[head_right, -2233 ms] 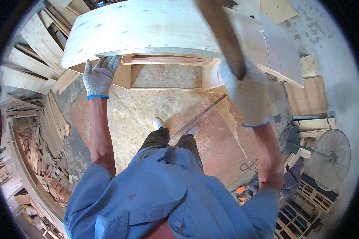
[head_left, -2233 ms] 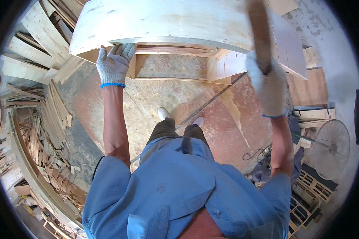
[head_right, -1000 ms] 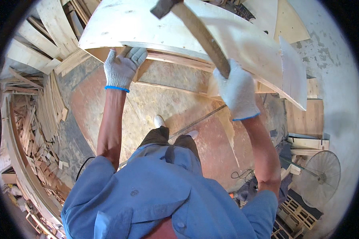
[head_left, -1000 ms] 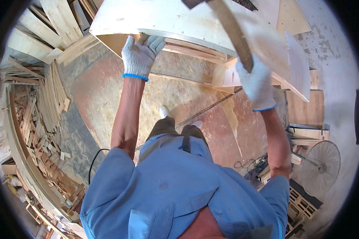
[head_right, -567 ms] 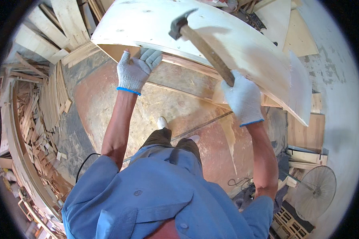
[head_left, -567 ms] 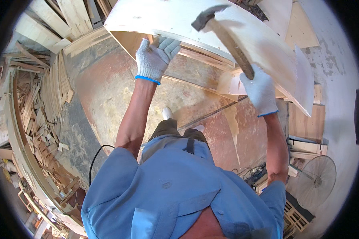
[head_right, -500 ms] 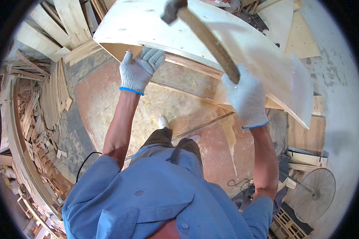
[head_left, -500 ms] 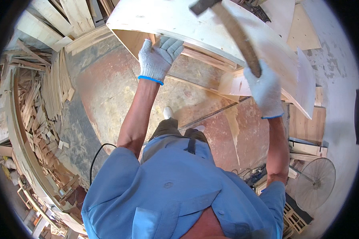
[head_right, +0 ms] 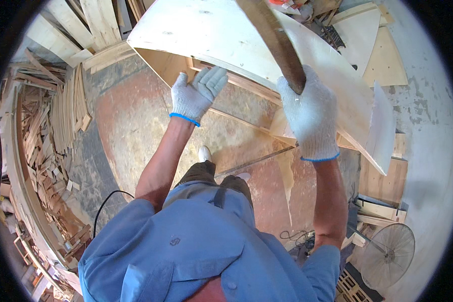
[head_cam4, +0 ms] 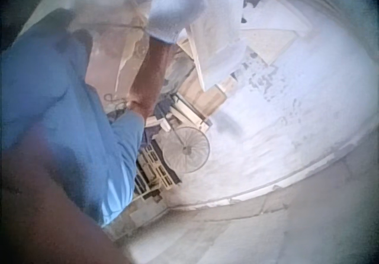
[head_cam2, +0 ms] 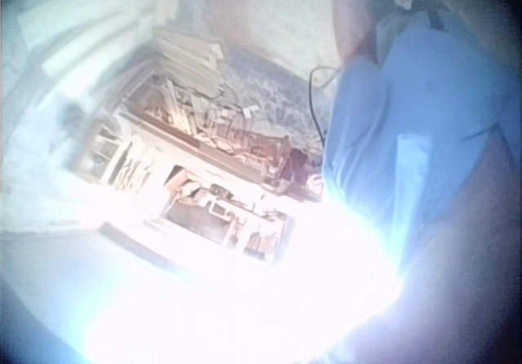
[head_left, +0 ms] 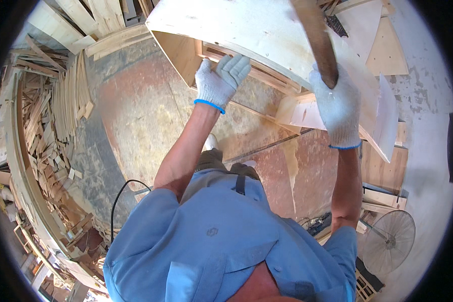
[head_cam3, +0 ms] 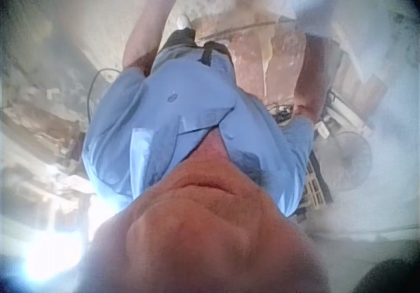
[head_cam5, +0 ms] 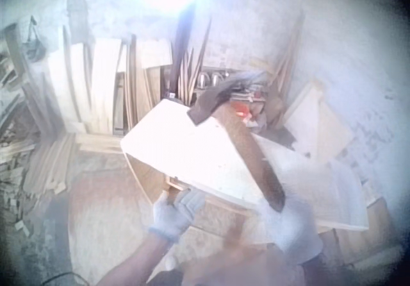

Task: The person uses a nail gun to attach a wooden panel to a frame, then hammers the edges to secure it. They measure the structure with a tape measure and handle several thin wooden strips, inspecting and stacking them.

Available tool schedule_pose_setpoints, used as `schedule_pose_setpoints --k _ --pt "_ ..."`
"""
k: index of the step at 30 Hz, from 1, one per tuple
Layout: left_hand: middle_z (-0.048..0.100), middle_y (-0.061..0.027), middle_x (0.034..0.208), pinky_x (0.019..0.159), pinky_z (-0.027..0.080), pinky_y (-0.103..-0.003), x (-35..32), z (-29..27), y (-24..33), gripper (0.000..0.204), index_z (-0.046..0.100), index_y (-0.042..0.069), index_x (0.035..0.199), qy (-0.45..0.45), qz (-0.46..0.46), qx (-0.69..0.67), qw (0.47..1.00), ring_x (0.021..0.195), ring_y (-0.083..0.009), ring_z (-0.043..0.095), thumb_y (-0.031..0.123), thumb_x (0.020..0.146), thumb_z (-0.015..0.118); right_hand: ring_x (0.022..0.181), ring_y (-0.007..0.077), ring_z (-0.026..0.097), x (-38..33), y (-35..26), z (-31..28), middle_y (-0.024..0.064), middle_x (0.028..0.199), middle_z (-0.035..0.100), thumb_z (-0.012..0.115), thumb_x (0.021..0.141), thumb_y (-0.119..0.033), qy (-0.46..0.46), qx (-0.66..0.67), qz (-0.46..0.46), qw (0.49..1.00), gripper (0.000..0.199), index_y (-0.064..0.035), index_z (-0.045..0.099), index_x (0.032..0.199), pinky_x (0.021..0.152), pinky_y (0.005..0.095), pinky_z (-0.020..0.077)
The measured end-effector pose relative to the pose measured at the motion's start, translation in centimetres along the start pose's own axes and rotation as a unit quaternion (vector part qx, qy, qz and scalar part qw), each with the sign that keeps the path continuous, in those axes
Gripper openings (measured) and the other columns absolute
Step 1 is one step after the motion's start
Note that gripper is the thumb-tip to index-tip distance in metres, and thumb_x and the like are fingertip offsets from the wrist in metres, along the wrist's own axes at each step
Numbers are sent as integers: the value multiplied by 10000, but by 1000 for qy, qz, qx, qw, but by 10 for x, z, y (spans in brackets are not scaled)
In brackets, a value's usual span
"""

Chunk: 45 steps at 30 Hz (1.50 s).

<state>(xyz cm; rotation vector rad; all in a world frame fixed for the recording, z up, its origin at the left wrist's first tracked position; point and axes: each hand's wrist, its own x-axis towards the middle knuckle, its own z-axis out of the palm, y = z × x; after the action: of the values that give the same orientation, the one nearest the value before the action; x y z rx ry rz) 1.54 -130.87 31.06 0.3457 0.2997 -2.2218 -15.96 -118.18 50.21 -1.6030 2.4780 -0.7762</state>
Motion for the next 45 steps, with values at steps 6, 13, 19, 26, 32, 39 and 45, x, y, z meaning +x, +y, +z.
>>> schedule_pose_setpoints --k 6,13,19,26,32,39,45 --pt "307 -333 1556 1180 323 -606 16 1 -22 820 164 -82 1548 -58 -57 -6 997 1416 -502 367 572 1060 241 860 431 685 -8 32 37 256 899 696 687 915 -349 -71 -127 12 989 379 -15 657 1092 743 486 548" --pt "288 -313 1576 1180 323 -594 13 3 -24 828 126 -68 1564 -54 -59 3 997 1434 -484 349 576 1059 248 794 320 720 4 -15 -8 185 859 725 707 913 -328 26 27 8 999 385 -2 683 1116 727 400 552" --pt "365 -300 1538 1151 370 -564 18 4 -27 794 219 -75 1533 -35 -56 -4 998 1383 -460 428 563 1061 243 827 326 718 19 -39 32 214 887 720 708 905 -326 -11 59 63 996 354 -6 684 1055 731 416 550" --pt "453 -309 1469 1118 408 -577 23 -4 -23 810 265 -86 1511 -91 -90 -25 991 1319 -468 497 584 1056 250 901 436 687 46 -29 46 238 928 710 695 896 -320 -129 -84 -50 987 351 -24 672 1081 763 490 543" --pt "568 -278 1353 1095 441 -541 17 5 -30 715 405 -80 1414 -27 -61 6 998 1257 -421 561 527 1068 255 764 357 719 59 -80 37 229 783 692 694 890 -308 -13 81 -138 987 331 -1 707 1013 646 423 523" --pt "614 -241 1324 1085 453 -499 17 8 -40 669 490 -45 1359 -56 -67 -16 996 1216 -361 606 512 1070 257 905 439 681 82 -59 106 251 930 705 678 869 -258 -192 -188 -126 955 332 -5 663 1084 785 488 547" --pt "651 -205 1258 1013 506 -472 33 -39 -19 598 533 -19 1309 -194 -113 -25 974 1126 -346 652 480 1073 300 858 409 686 38 -22 82 232 906 702 705 858 -286 -203 -2 -129 971 348 12 676 1035 758 448 538"
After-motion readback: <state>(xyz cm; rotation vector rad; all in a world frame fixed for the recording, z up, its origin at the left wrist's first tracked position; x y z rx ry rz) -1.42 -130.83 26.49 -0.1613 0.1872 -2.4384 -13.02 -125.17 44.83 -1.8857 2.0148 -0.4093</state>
